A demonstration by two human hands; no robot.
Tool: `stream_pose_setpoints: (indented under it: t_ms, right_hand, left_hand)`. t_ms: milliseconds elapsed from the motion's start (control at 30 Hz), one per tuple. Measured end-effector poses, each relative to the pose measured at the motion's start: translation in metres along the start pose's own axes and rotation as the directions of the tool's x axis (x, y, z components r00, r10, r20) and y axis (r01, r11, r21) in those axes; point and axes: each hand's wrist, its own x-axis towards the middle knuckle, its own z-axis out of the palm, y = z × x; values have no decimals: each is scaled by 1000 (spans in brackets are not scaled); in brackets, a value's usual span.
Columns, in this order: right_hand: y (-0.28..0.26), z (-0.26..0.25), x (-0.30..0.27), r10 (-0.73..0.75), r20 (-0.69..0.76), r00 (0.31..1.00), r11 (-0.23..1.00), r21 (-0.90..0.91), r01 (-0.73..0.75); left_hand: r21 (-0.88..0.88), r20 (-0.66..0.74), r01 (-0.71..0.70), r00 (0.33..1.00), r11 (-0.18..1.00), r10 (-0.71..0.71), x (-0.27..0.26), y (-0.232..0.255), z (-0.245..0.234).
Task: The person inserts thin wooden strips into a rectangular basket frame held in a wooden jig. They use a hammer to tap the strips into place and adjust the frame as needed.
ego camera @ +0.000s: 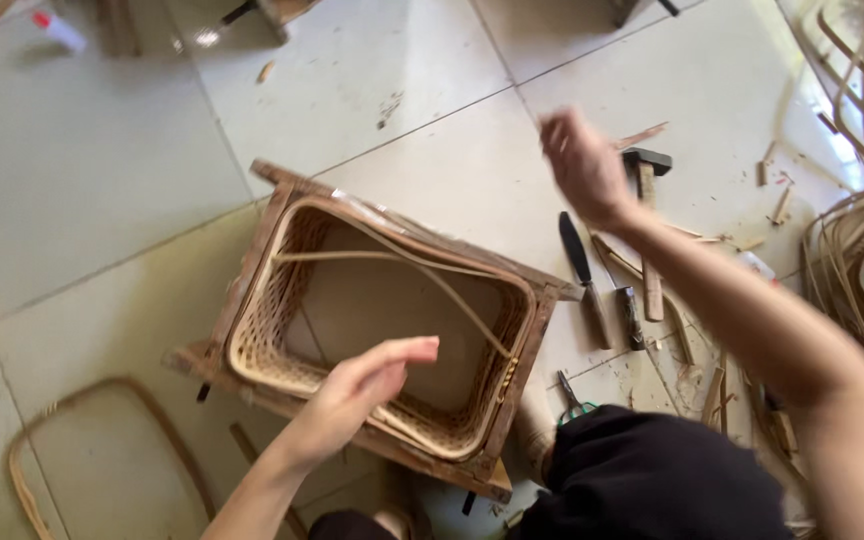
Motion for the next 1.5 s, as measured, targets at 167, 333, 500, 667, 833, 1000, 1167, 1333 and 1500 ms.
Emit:
stream_pose_setpoints:
  t_ms: [167,333,500,667,833,1000,1167,1333,1500]
  right_hand:
    - [-141,-88,62,-164,6,986,972,171,161]
    - [-291,-24,69,-228,33,973,838,515,180]
    - [-335,3,54,-97,326,940,878,473,-73]
    - [-334,21,42,-159,274,948,906,422,30]
    - [-327,25,36,-131,309,942,900,436,-17]
    - [-320,48,28,-157,388,908,947,319,27]
    - [-312,109,38,-209,468,859,970,212,121]
    - [-302,176,31,-216,639,739,976,172,137]
    - [-310,205,24,-200,772,604,978,126,164]
  left_hand:
    - [-85,-113,-45,993,995,35,30,-53,31]
    - [204,-229,-270,921,941,314,42,-58,69]
    - [201,-412,-139,886,970,212,31,-68,82]
    - [176,-423,-194,870,965,252,33,-85,88]
    - [127,-425,-182,878,975,219,31,-94,96]
    - [128,-429,-110,890,986,155,35,-108,99]
    - [99,-503,-127,849,987,159,40,-113,92]
    - [-64,-488,-6,872,998,-26,39,-126,84]
    - [-171,-484,-12,872,985,-73,36,-137,81]
